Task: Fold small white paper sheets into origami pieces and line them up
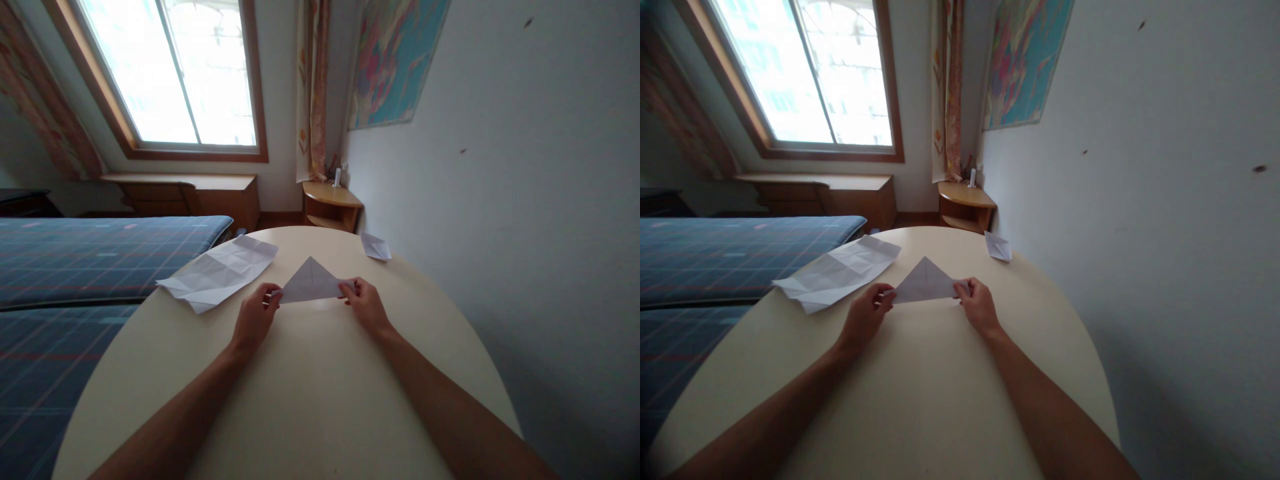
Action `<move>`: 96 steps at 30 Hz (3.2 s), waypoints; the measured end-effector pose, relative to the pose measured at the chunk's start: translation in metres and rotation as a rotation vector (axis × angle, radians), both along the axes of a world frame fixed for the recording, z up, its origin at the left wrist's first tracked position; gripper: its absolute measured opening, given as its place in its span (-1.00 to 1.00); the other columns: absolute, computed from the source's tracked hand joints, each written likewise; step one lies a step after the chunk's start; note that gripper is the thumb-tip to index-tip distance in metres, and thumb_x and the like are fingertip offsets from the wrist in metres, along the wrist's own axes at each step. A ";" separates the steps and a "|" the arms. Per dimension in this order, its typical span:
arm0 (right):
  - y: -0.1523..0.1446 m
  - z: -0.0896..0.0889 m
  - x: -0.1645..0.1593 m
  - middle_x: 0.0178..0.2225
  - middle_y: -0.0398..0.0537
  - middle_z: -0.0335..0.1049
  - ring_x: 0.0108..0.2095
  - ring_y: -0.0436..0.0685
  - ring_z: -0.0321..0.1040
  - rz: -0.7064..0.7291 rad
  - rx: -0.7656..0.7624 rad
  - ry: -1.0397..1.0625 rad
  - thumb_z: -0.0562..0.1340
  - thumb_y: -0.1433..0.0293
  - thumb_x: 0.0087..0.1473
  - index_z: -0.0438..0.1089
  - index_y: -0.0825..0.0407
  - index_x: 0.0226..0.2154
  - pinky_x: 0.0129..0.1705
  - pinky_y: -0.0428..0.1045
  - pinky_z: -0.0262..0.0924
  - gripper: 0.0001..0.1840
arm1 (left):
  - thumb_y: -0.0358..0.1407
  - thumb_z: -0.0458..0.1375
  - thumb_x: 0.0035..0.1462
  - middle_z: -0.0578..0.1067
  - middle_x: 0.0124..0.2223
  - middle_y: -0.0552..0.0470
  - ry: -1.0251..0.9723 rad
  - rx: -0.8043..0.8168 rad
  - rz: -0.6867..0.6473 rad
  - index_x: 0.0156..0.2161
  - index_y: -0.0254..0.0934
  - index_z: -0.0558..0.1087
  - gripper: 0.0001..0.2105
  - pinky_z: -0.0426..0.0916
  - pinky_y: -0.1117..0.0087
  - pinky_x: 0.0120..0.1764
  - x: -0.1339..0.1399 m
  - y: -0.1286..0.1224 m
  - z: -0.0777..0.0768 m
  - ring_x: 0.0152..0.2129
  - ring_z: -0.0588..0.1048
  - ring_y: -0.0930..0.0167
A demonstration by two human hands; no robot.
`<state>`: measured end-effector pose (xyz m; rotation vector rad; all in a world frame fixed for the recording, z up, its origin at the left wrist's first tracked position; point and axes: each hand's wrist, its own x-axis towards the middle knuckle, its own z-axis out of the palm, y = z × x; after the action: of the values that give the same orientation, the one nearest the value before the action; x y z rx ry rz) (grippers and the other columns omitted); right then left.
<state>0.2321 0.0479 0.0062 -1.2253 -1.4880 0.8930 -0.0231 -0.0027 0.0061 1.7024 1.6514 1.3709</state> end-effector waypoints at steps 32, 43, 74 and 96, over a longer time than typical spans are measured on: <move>-0.010 0.008 -0.003 -0.19 0.03 0.57 -0.29 0.10 0.52 0.108 0.001 0.076 0.39 0.31 -0.10 0.42 0.05 0.08 -0.18 0.02 0.43 -0.37 | -0.23 0.16 0.17 0.54 -0.04 -0.05 0.095 0.106 -0.119 -0.05 -0.23 0.52 -0.73 0.52 0.42 -0.35 -0.001 0.001 -0.002 -0.38 0.55 0.43; -0.009 0.007 -0.004 0.06 0.08 0.45 -0.23 0.07 0.52 0.120 0.061 0.080 0.39 0.31 -0.07 0.44 0.03 0.03 -0.11 0.02 0.44 -0.44 | -0.22 0.17 0.16 0.54 -0.04 -0.05 0.087 0.098 -0.096 -0.06 -0.23 0.52 -0.74 0.51 0.42 -0.36 -0.001 0.000 -0.001 -0.37 0.55 0.42; -0.017 0.012 -0.004 0.00 -0.05 0.52 -0.10 0.24 0.51 0.019 0.255 -0.186 0.19 0.18 0.22 0.52 -0.09 -0.03 -0.02 0.14 0.38 -0.66 | -0.04 0.04 0.25 0.62 -0.26 0.02 0.260 -0.032 0.047 -0.26 -0.18 0.47 -0.72 0.38 0.40 -0.38 0.001 -0.007 0.005 -0.44 0.58 0.34; -0.033 0.022 -0.010 -0.11 -0.08 0.56 -0.08 0.14 0.44 0.247 0.606 -0.448 0.21 0.44 0.20 0.54 -0.16 -0.13 0.03 0.09 0.32 -0.74 | -0.20 0.07 0.26 0.59 -0.25 0.02 0.521 0.040 -0.317 -0.33 -0.14 0.51 -0.80 0.36 0.32 -0.12 0.010 -0.012 0.005 -0.22 0.51 0.30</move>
<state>0.2220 0.0154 0.0287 -0.8211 -2.1039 0.2675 -0.0131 -0.0143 0.0114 2.3682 1.5038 0.8608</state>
